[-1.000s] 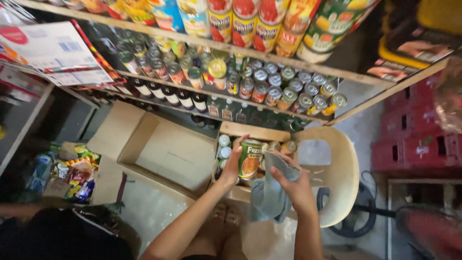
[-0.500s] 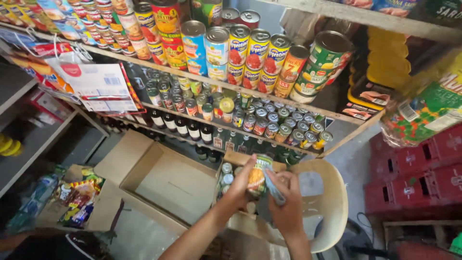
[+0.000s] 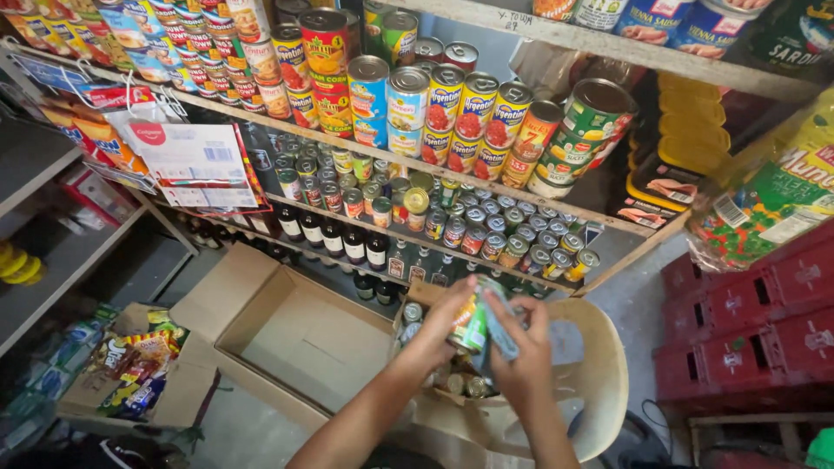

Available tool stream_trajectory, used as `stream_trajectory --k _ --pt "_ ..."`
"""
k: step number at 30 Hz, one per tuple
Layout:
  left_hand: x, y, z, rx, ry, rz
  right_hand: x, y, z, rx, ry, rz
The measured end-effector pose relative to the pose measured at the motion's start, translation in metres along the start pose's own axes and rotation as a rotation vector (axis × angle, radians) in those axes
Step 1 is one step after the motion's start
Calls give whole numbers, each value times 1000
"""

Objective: The recorder wipes dust off canned goods with a cloth and organizes them into a box and onto shelves.

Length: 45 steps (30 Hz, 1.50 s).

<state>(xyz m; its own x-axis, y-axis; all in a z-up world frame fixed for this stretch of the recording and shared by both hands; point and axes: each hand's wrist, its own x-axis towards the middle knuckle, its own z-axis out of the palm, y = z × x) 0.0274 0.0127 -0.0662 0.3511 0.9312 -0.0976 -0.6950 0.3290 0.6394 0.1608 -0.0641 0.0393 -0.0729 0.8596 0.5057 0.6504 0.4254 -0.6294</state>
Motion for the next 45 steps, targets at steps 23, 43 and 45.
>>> stream_trajectory --k 23,43,45 --pt "-36 23 7 -95 29 -73 -26 -12 9 67 -67 -125" --pt "-40 21 16 -80 52 -71 -20 -19 5 -41 105 -44" --pt "-32 9 2 -233 -96 -105 -35 -23 9 -13 94 -56"
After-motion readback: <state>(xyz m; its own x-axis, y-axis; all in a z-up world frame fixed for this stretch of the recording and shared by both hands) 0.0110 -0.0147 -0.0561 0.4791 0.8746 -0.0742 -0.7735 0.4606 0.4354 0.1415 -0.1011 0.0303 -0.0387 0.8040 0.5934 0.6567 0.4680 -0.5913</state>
